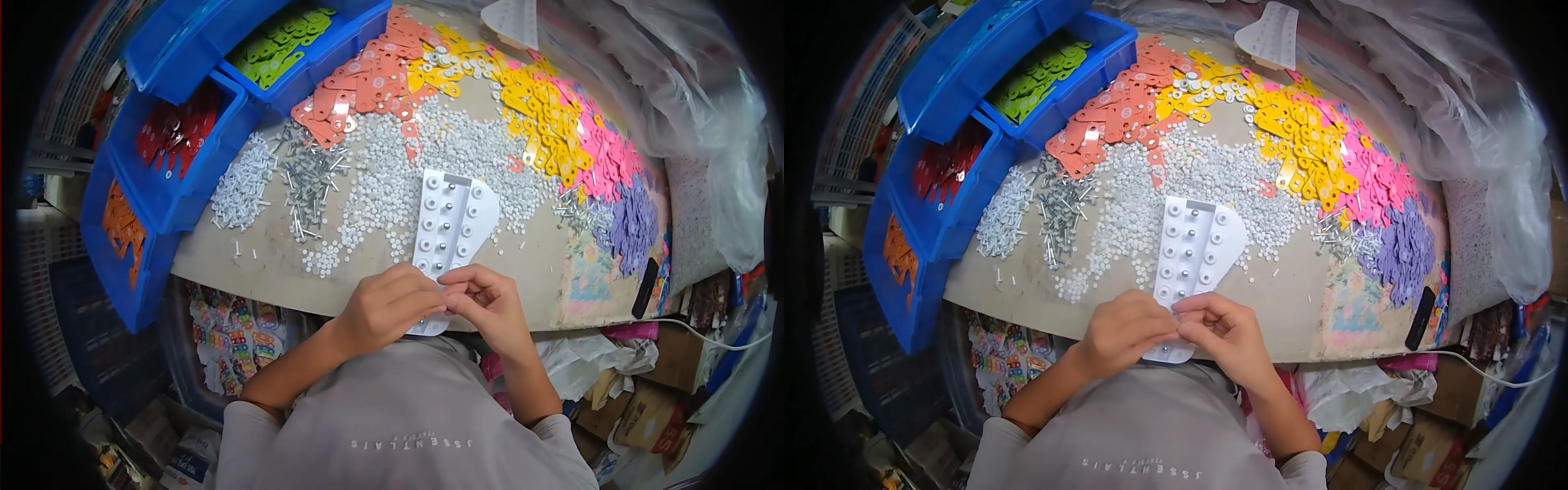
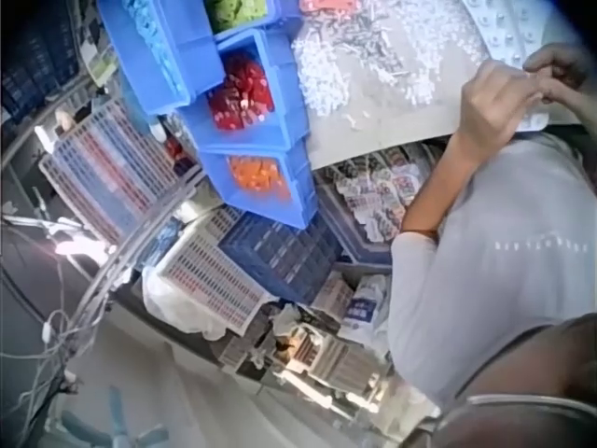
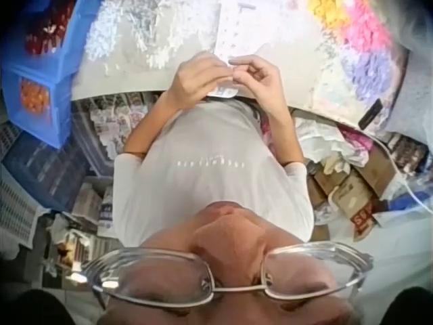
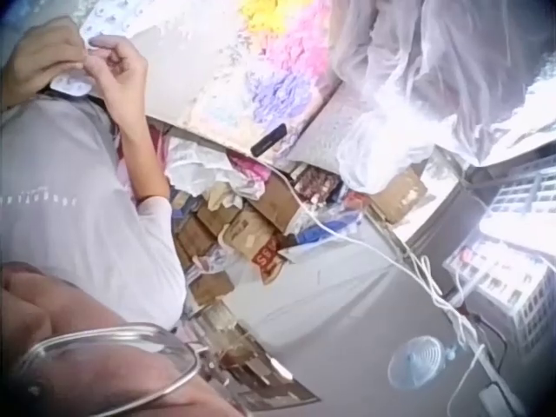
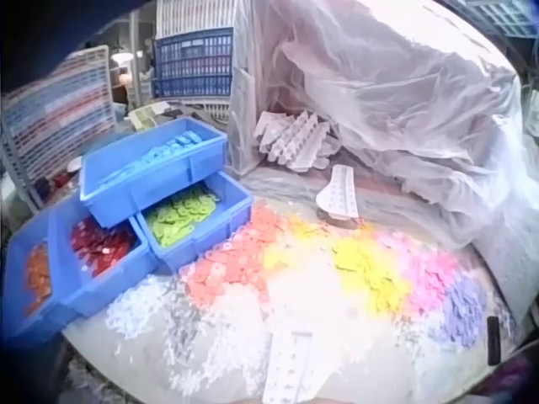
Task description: Assembling multi-colored silicone fidget toys by placing colored buttons into white frames.
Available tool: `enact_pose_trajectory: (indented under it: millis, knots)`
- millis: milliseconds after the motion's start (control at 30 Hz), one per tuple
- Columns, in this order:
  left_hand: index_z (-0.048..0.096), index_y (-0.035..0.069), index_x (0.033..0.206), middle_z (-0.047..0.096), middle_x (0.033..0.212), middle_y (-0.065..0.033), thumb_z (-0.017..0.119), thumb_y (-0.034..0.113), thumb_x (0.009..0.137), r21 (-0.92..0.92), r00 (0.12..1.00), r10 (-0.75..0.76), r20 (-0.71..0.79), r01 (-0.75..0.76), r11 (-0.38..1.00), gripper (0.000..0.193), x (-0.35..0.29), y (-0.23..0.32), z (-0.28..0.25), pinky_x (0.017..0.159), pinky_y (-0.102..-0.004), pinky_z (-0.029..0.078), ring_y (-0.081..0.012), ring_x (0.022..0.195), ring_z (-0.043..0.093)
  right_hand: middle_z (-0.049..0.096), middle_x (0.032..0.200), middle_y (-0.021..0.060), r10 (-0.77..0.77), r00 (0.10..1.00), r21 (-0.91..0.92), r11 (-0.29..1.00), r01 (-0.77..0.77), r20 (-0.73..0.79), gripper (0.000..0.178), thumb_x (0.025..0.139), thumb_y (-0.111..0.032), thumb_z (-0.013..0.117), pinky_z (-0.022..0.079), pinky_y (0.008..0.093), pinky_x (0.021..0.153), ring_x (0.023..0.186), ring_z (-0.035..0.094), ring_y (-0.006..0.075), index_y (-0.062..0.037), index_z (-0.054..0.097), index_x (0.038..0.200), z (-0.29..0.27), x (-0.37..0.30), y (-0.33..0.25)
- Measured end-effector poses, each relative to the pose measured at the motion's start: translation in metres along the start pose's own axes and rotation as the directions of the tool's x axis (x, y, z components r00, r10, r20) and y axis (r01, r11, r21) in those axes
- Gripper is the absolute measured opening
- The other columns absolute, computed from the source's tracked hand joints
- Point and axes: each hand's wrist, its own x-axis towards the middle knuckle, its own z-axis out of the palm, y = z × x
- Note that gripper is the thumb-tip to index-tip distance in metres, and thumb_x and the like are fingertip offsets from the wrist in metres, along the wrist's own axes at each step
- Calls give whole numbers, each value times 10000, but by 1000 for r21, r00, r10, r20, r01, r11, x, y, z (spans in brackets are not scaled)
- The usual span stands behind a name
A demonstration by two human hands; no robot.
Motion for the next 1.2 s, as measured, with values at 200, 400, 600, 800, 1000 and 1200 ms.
enact_pose_trajectory:
  millis: [200,400,600,800,1000,1200]
  knots:
    - [665,12,888,664,867,-92,795,15,778,61,987,-155,-37,157,986,170,-13,-5,-5,681,-379,502,-271,784,625,711,931,74,-353,924,-639,747,184,-148,143,909,-3,687,513,267,775,834,644,129,29,704,1048,-5,-8,4]
    - [640,18,858,651,837,-85,786,20,793,-23,919,-391,-42,391,920,160,-16,-8,-2,691,-364,473,-273,793,595,664,914,102,-495,864,-776,579,250,-92,47,887,25,653,466,338,800,873,587,233,13,656,932,-3,-1,11]
    - [642,23,859,629,820,-73,780,49,818,50,916,-398,-48,400,915,146,-6,-23,10,690,-357,470,-248,790,597,633,917,118,-556,826,-817,515,260,-88,55,884,30,655,474,372,789,877,582,285,11,637,933,-1,14,20]
    - [659,29,838,637,855,-72,779,15,802,-10,840,-533,-106,535,845,126,-2,-22,15,621,-344,468,-238,731,587,608,914,131,-646,763,-852,409,326,-18,146,809,48,710,481,410,754,870,586,324,-5,642,927,-11,21,39]
    - [693,65,923,628,870,-29,799,123,784,476,999,47,-3,-40,879,184,-9,-30,9,619,-356,473,-214,738,582,610,924,104,-762,619,-899,116,423,192,270,708,46,773,487,406,749,867,599,311,-20,678,952,-24,25,49]
    - [715,18,889,640,830,-78,799,17,738,440,997,81,-14,-67,896,172,-8,-34,9,608,-377,465,-256,696,596,611,903,104,-746,621,-862,131,489,239,247,721,53,755,488,416,749,876,606,311,-19,660,937,-31,28,45]
